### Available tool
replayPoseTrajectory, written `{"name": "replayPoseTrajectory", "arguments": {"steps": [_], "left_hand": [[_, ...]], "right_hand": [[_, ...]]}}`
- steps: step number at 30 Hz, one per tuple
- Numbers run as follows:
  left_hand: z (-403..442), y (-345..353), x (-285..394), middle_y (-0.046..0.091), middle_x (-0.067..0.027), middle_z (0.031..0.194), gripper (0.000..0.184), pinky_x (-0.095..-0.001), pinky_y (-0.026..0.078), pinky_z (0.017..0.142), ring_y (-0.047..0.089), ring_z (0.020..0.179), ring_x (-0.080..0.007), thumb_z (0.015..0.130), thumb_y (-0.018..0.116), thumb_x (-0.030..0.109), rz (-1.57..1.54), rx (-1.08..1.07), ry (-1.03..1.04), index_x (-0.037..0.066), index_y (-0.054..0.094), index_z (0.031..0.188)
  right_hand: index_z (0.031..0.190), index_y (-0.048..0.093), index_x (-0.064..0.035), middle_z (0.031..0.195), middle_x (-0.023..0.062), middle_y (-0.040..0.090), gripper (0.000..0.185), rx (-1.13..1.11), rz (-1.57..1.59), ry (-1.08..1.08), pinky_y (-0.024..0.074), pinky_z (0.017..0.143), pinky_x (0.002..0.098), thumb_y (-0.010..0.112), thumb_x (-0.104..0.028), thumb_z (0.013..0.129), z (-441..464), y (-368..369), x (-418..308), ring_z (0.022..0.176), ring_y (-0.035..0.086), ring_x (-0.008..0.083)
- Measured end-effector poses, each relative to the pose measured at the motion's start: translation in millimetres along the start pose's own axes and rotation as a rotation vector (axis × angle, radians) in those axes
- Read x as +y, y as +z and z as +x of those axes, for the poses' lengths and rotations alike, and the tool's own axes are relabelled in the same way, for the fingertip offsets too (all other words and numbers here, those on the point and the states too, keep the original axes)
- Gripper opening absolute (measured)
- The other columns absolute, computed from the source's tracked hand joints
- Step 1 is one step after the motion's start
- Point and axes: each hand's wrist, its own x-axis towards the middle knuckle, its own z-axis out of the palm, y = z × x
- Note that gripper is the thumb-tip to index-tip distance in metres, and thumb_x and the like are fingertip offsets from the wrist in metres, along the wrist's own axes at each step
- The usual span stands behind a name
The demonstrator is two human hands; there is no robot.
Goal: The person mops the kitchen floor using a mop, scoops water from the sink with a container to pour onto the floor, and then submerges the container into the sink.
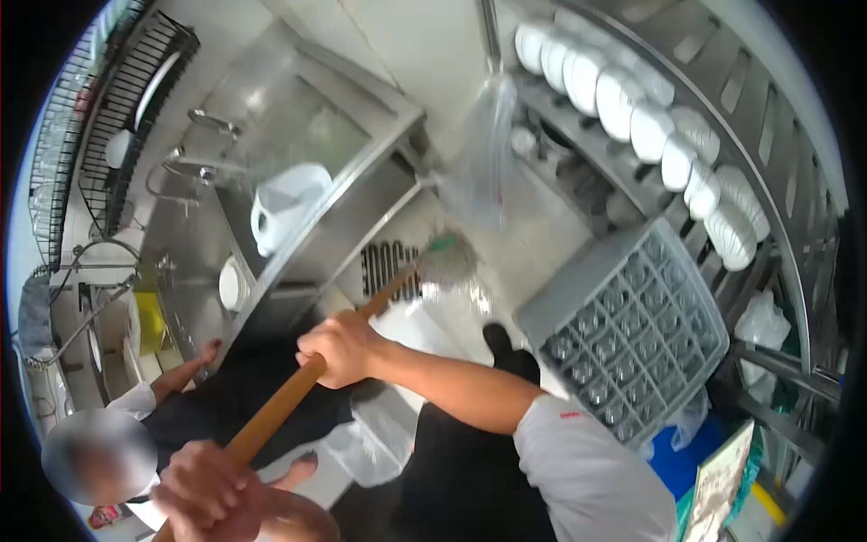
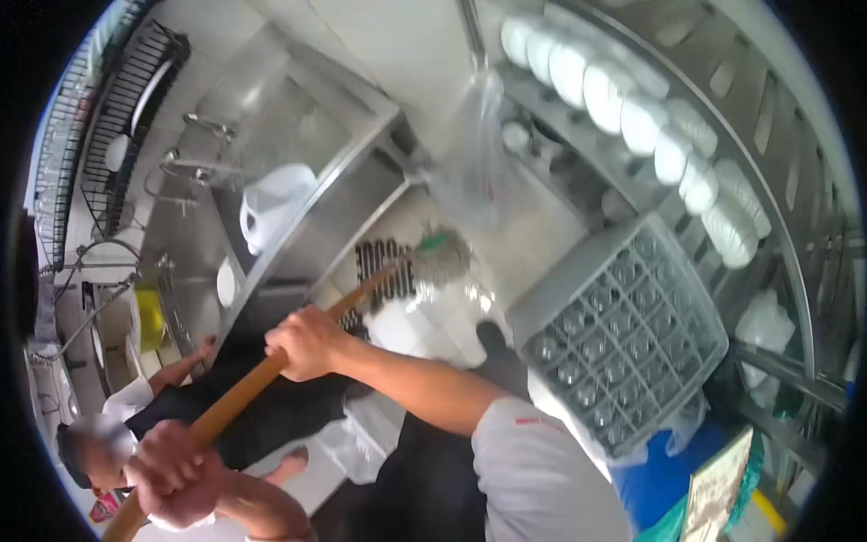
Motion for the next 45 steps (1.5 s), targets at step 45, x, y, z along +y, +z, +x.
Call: {"name": "replayPoseTrajectory", "arguments": {"steps": [45], "left_hand": [[2, 8, -17, 0.039, -0.0009, 0.055, 0.025, -0.0327, 0.037, 0.056, 0.040, 0.048, -0.0134, 0.093, 0.053, 0.021, 0.137, -0.157, 0.130, 0.011, 0.041, 0.073]], "right_hand": [[0.058, 0.058, -0.0121, 0.053, 0.0083, 0.058, 0.021, 0.285, 0.124, -0.066, 0.0496, 0.051, 0.0392, 0.072, -0.017, 0.072, -13, -5, -28, 0.052, 0.063, 0.0295]]}}
